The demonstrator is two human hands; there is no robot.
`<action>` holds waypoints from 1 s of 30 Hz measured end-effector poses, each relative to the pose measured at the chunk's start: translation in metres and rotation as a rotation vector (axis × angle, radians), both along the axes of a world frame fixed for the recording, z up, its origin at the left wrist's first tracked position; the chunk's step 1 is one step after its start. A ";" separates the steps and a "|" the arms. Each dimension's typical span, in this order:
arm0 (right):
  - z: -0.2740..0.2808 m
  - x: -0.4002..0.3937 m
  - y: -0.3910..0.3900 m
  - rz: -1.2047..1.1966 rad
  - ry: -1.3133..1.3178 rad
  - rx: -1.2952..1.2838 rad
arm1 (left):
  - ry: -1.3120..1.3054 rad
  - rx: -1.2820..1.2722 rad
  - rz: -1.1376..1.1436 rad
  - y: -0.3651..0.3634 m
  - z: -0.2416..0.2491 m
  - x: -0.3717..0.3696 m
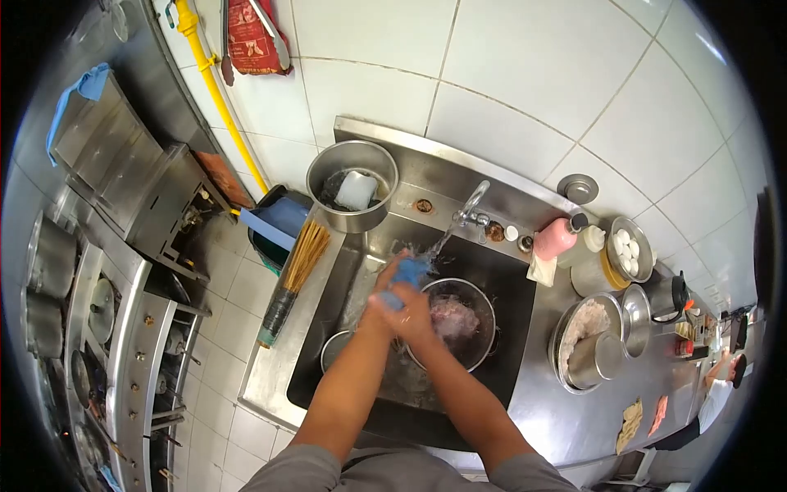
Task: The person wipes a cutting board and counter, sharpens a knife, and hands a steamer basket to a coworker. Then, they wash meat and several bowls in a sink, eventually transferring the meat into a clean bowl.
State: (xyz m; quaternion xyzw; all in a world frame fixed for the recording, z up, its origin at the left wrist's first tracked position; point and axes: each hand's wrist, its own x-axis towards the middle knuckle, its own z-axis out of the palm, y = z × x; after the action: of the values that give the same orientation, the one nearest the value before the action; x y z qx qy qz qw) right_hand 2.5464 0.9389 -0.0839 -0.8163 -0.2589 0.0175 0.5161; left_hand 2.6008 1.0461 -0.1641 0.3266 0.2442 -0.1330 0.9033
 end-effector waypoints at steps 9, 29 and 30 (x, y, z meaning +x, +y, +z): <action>-0.031 0.057 0.007 -0.240 0.160 0.051 | 0.139 0.079 0.394 0.005 -0.115 0.061; -0.098 0.139 -0.077 0.056 0.381 0.079 | -0.216 0.253 0.387 0.021 0.087 -0.005; -0.073 0.136 -0.081 0.045 0.718 0.368 | -0.164 0.336 0.458 0.031 0.082 -0.007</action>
State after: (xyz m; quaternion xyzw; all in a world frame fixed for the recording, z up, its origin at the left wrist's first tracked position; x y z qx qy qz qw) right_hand 2.6826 0.8575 -0.1572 -0.6465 -0.0789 0.2661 0.7106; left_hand 2.5938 1.0767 -0.0817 0.4176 0.2561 0.1436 0.8599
